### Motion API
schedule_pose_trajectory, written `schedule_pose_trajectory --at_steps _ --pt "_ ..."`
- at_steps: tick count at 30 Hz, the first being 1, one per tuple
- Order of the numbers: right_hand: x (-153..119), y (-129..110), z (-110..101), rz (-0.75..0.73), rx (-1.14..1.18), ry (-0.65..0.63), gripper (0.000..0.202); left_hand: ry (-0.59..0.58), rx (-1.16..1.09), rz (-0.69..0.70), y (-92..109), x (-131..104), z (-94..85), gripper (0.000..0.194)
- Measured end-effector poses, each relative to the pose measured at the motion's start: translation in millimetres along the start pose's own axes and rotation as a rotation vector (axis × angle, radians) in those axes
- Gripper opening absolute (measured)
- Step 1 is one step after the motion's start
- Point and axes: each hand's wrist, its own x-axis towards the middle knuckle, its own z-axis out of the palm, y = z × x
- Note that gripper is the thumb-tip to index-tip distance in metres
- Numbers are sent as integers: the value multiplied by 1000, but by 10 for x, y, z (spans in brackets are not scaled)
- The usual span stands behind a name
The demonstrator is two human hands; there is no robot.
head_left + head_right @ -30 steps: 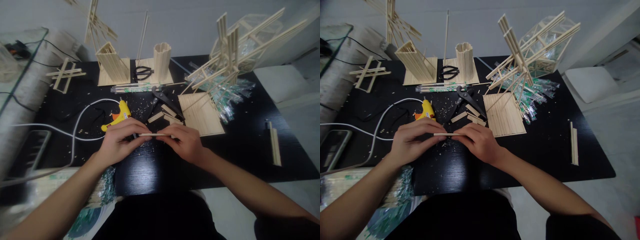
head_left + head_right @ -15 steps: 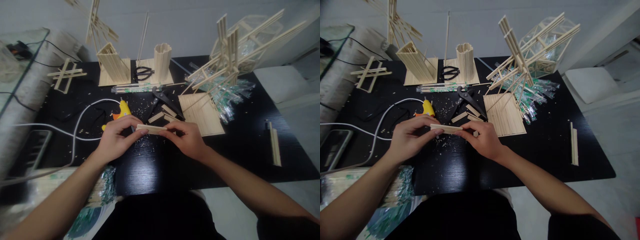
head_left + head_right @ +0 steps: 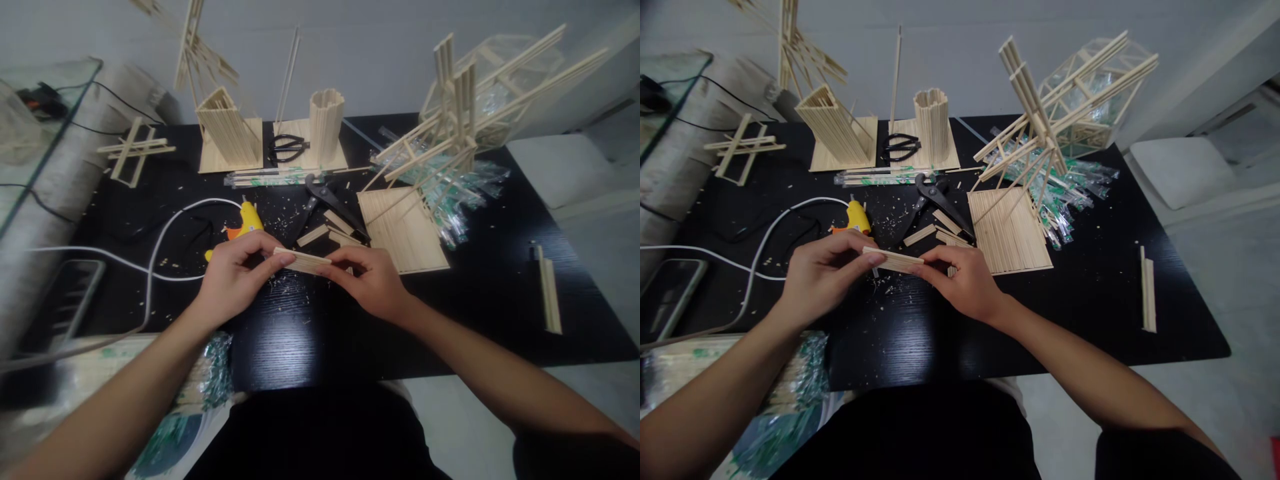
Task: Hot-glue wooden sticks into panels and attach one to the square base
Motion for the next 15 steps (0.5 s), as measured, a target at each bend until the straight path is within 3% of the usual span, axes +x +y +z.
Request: schedule_pose_trajectory --at_steps 9,15 --pt "-6 27 18 65 44 -11 20 33 -64 -114 49 16 27 13" --pt "29 23 -25 26 48 -59 16 43 -71 -195 -10 6 43 12"
